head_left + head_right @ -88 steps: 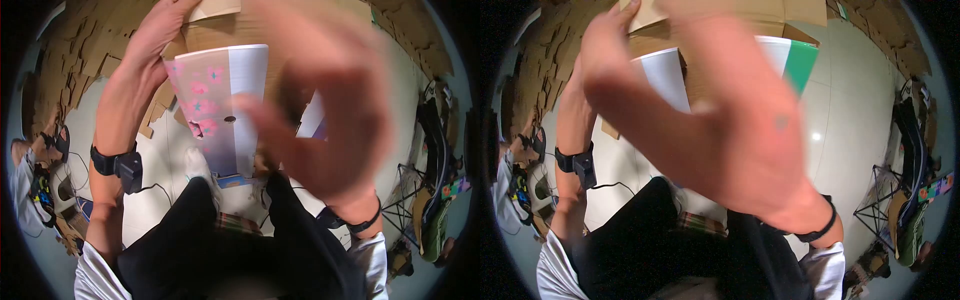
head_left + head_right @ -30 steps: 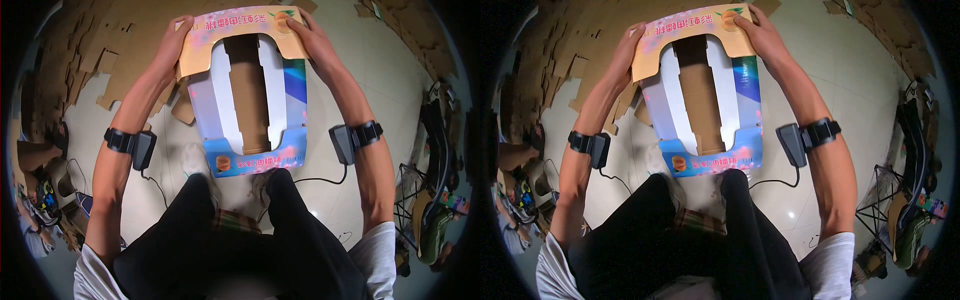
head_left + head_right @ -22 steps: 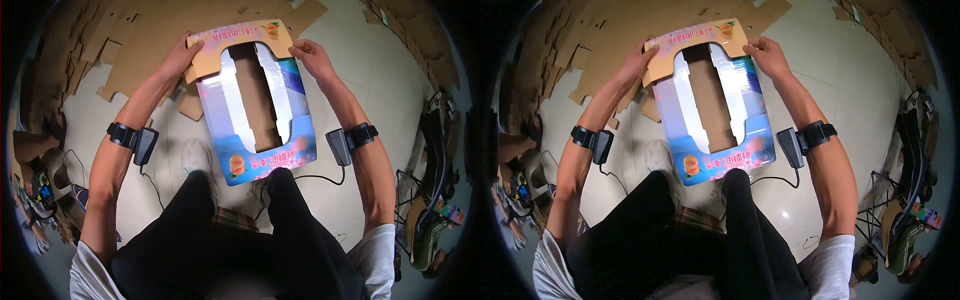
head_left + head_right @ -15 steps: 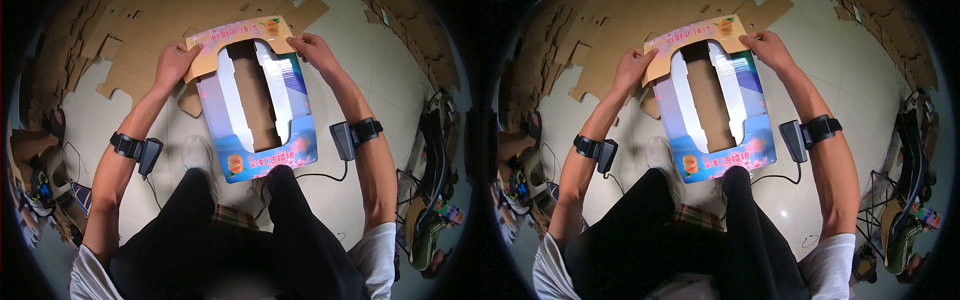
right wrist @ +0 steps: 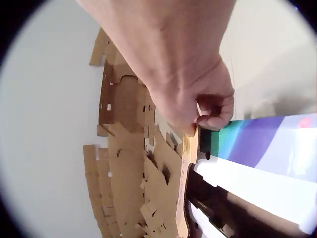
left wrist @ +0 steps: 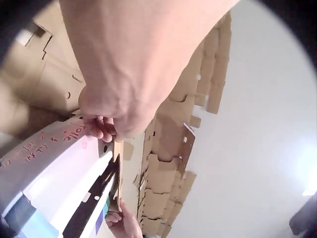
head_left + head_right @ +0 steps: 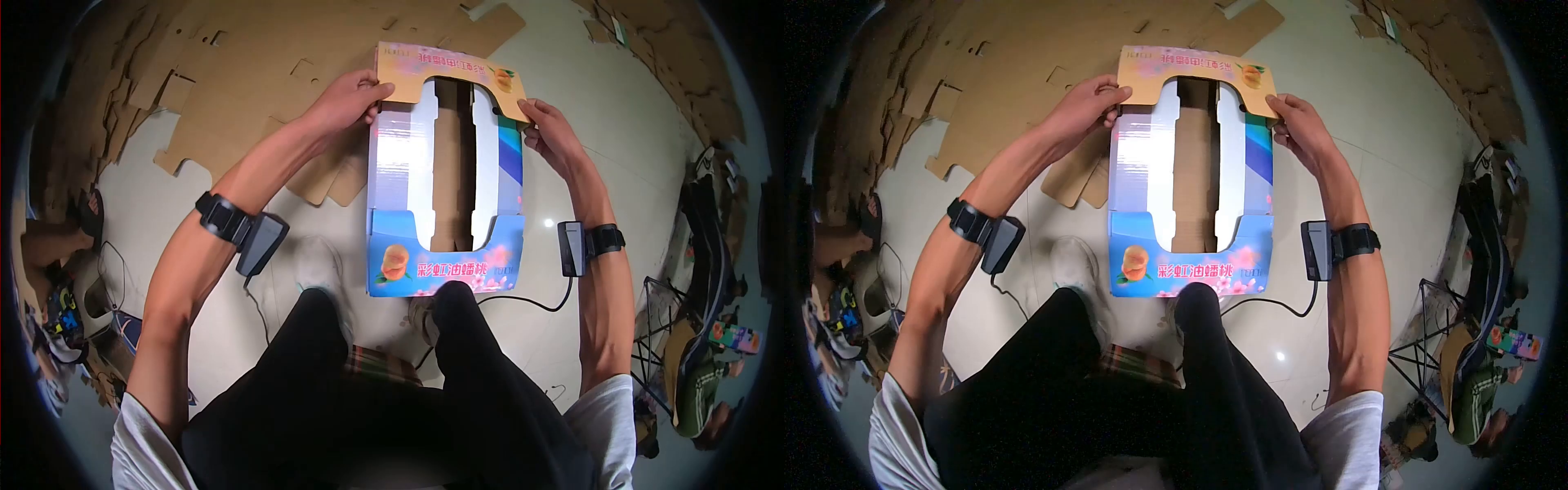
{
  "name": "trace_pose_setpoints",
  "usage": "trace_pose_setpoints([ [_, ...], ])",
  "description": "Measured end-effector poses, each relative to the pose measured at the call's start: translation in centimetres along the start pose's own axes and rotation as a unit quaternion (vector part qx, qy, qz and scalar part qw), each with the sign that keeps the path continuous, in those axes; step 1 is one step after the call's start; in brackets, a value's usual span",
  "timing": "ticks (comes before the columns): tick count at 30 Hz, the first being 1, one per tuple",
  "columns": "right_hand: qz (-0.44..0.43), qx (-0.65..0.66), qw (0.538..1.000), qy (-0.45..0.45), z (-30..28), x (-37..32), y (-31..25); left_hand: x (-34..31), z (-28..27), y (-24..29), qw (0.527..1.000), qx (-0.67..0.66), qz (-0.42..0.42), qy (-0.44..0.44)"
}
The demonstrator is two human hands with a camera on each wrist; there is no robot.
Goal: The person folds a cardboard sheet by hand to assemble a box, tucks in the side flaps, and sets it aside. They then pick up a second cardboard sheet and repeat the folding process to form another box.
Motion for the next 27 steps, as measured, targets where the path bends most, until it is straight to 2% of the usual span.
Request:
trace_pose_setpoints([
  [6, -0.003, 0.030, 0.999, 0.026, -1.4, -0.3, 2.1, 2.3, 1.2, 0.1, 0.995, 0.101, 0.012, 0.019],
  [8, -0.003, 0.019, 1.000, 0.023, -1.6, -0.3, 2.1, 2.6, 1.3, -1.1, 0.989, 0.131, 0.064, 0.037],
  [12, -0.038, -0.065, 0.992, 0.103, -1.7, 0.6, 3.5, 2.7, 2.3, -2.7, 0.968, 0.167, 0.153, 0.108],
  [14, -0.083, -0.075, 0.983, 0.145, -1.6, 2.0, 5.4, 2.3, 2.0, -1.7, 0.974, 0.188, 0.071, 0.104],
  [16, -0.127, -0.146, 0.961, 0.198, -1.7, 2.7, 7.2, 1.9, 2.1, -1.3, 0.955, 0.257, 0.095, 0.116],
  [17, -0.150, -0.183, 0.945, 0.224, -1.8, 2.9, 7.7, 1.3, 2.3, -1.3, 0.927, 0.312, 0.159, 0.130],
  [19, -0.161, -0.204, 0.930, 0.259, 0.0, 0.6, 6.2, 0.5, 2.9, -1.2, 0.850, 0.434, 0.257, 0.151],
  [21, -0.170, -0.250, 0.914, 0.270, 0.9, -0.7, 5.1, -0.1, 3.4, -1.3, 0.744, 0.564, 0.322, 0.156],
  [24, -0.341, -0.344, 0.830, 0.278, 2.2, -1.7, 4.4, -0.2, 4.0, -2.1, 0.760, 0.541, 0.341, 0.118],
  [27, -0.382, -0.414, 0.794, 0.229, 3.7, -3.6, 3.3, -0.6, 3.7, -2.5, 0.768, 0.527, 0.345, 0.116],
])
Point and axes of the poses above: each hand's wrist, its own x-axis towards the middle knuckle, its own z-axis out of the palm, y = z × x, the point moved 1 cm from there along x, towards the middle knuckle, and after that the axes turned 1 degree about -y, right-handed, at the moved point
